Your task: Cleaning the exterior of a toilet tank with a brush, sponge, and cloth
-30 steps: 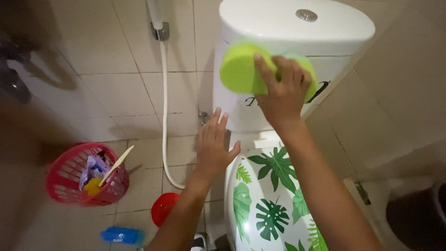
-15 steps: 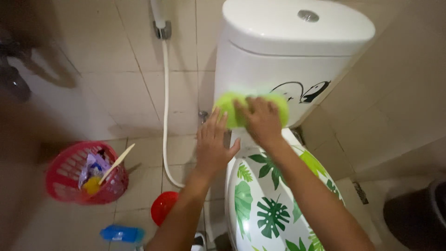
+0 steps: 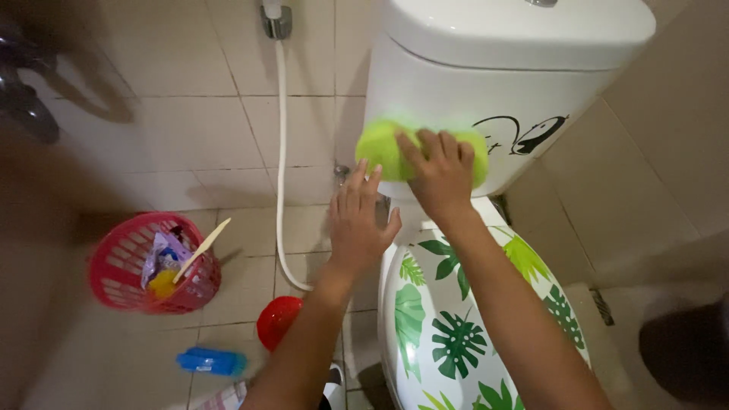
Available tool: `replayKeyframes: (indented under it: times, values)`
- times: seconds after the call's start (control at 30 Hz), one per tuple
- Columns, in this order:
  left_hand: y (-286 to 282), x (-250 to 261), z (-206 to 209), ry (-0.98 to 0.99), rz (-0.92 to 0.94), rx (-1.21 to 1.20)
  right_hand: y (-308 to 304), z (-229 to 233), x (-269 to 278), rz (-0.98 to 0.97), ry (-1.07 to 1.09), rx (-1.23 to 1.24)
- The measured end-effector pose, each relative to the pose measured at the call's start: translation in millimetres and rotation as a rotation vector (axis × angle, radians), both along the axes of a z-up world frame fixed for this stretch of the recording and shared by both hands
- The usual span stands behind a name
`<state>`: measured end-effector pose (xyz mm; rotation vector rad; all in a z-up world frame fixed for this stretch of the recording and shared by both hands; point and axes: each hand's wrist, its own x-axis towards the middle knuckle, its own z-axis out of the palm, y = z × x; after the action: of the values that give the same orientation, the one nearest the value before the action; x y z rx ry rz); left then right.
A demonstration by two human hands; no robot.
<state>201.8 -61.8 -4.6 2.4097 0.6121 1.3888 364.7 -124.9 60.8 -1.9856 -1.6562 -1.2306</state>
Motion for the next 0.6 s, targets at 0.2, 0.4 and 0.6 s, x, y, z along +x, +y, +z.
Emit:
replayKeyframes:
  times: [0.2,0.4,0.6]
  values:
    - [-4,-12,10,0.032,-0.001,-0.001,-7,-28,-1,0.021,0.030,-0.174]
    - [-2,-23,20,0.039,0.016,-0.022,5,65,-10,-0.031,0.007,0.138]
    - [13,-27,10,0.046,0.065,0.006,19,48,-14,-0.050,-0.050,0.087]
